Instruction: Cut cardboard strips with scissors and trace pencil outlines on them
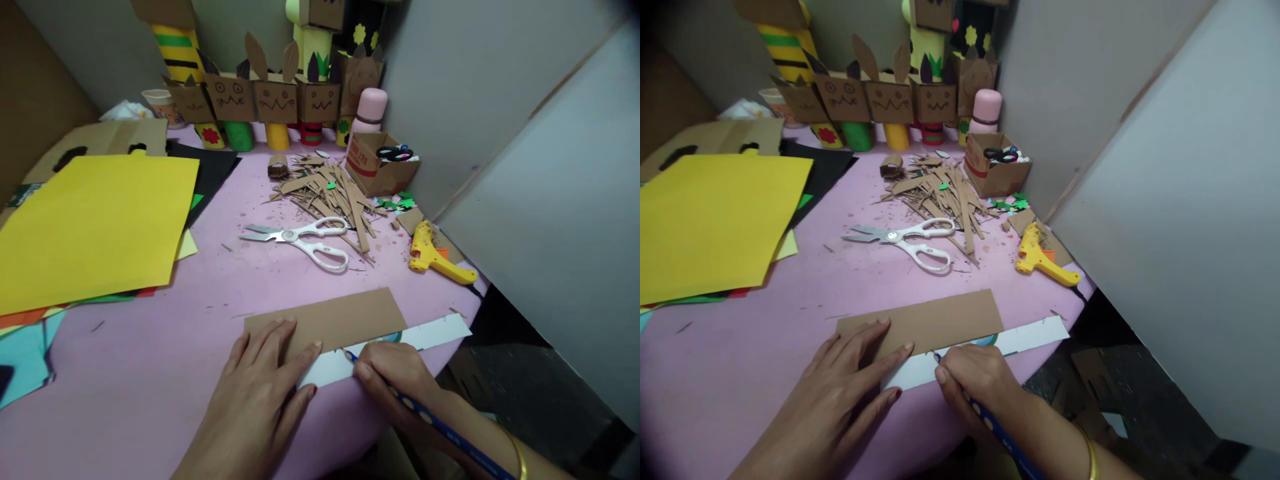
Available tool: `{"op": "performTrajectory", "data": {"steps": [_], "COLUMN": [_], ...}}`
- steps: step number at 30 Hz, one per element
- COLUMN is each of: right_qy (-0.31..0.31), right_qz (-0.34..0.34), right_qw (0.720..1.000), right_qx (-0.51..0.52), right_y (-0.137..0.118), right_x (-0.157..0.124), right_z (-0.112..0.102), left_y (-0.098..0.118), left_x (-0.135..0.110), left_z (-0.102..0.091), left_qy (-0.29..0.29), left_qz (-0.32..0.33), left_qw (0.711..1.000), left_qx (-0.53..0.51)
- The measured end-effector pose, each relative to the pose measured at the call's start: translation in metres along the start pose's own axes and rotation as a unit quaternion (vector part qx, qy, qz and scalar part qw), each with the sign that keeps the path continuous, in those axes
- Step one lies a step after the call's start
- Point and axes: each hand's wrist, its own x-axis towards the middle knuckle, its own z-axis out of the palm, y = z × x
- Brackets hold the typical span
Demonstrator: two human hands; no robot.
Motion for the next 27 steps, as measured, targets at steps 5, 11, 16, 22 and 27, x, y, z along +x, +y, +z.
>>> {"op": "performTrajectory", "data": {"steps": [5,11,16,22,27], "right_qy": [0.001,-0.006,-0.014,-0.019,-0.004], "right_qz": [-0.009,-0.008,0.0,-0.003,0.003], "right_qw": [1.0,1.0,1.0,1.0,1.0], "right_qx": [-0.013,-0.008,-0.02,-0.001,-0.026], "right_y": [0.0005,0.0011,0.001,0.0011,0.0012], "right_x": [0.0005,0.0007,0.0016,0.001,0.0009], "right_z": [-0.0005,-0.001,-0.0009,-0.0011,0.0004], "left_y": [-0.0004,-0.0005,-0.0002,-0.0007,-0.0016], "left_x": [0.002,0.0014,0.0009,0.0002,-0.0009], "left_z": [0.0025,0.0002,0.0002,0.0019,0.0029], "left_qy": [0.009,0.018,0.031,0.031,0.035], "left_qz": [0.002,0.014,0.019,0.022,0.024], "left_qw": [1.0,1.0,0.999,0.999,0.999], "left_qx": [0.009,0.019,0.022,0.025,0.028]}}
